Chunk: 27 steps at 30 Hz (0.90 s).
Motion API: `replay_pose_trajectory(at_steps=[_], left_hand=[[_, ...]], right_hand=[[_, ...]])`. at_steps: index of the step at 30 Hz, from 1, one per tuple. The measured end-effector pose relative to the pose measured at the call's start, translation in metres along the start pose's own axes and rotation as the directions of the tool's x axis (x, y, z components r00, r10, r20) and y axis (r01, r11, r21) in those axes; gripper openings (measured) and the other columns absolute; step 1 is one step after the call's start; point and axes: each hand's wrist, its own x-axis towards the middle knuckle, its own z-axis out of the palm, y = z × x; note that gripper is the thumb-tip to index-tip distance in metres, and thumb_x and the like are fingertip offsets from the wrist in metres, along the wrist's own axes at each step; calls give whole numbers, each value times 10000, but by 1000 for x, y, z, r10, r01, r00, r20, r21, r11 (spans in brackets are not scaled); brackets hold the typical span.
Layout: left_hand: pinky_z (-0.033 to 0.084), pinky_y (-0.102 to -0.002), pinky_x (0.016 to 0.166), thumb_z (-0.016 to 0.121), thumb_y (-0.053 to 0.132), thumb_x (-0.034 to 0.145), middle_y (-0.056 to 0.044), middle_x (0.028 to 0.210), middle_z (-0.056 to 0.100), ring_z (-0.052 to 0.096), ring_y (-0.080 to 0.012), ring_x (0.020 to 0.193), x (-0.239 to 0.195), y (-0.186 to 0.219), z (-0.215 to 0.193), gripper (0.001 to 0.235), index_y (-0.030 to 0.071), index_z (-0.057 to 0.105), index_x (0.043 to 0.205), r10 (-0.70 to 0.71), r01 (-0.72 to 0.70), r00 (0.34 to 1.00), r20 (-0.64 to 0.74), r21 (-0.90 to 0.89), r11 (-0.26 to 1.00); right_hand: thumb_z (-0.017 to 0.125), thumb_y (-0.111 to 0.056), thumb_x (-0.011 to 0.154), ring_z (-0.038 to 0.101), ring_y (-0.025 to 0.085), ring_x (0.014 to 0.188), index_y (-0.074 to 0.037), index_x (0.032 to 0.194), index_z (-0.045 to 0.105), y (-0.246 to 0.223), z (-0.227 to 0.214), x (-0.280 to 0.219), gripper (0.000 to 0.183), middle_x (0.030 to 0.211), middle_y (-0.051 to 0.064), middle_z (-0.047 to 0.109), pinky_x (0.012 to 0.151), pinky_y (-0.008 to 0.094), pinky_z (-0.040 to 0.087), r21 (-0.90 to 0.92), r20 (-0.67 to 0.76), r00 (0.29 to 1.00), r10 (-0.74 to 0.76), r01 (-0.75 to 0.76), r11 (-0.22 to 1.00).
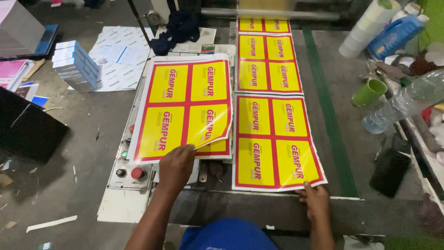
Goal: Placing printed sheets onto a conveyor belt for machine processing.
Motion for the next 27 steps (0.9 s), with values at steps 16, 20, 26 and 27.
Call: replay_pose_trajectory(at_steps=[16,20,26,27], left_hand=[[576,-443,876,744,164,892,-157,1143,726,707,-336,1062,-31,70,32,208,51,712,1064,252,-218,961,115,-245,945],[510,-493,996,696,199,899,-188,1228,703,661,-379,1195,-36,94,53,215,45,694,1050,310,-254,923,230,-241,937],[534,-461,1082,736,231,995,-148,1321,698,676,-345,1270,39,126,-49,347,39,665,1275,405,-202,908,110,-732,651],[534,-461,1082,736,231,995,-148,1321,698,676,-345,1270,58,133,-84,347,39,665,1275,398,-199,911,108,-730,653]], right_hand=[[642,-213,930,763,212,861,-97,1414,555,-38,83,-84,506,1165,145,777,573,293,520,-27,502,864,38,-28,999],[608,-257,965,775,176,860,-54,1245,619,-59,117,-115,346,1059,119,772,581,281,549,181,619,785,-25,-111,977],[650,-213,1016,644,183,687,-19,1219,673,-33,90,-81,281,946,160,733,529,292,486,210,408,904,-131,46,977],[650,-213,1016,644,183,687,-19,1219,673,-57,88,-96,281,946,160,733,529,292,486,204,413,902,-129,47,978]])
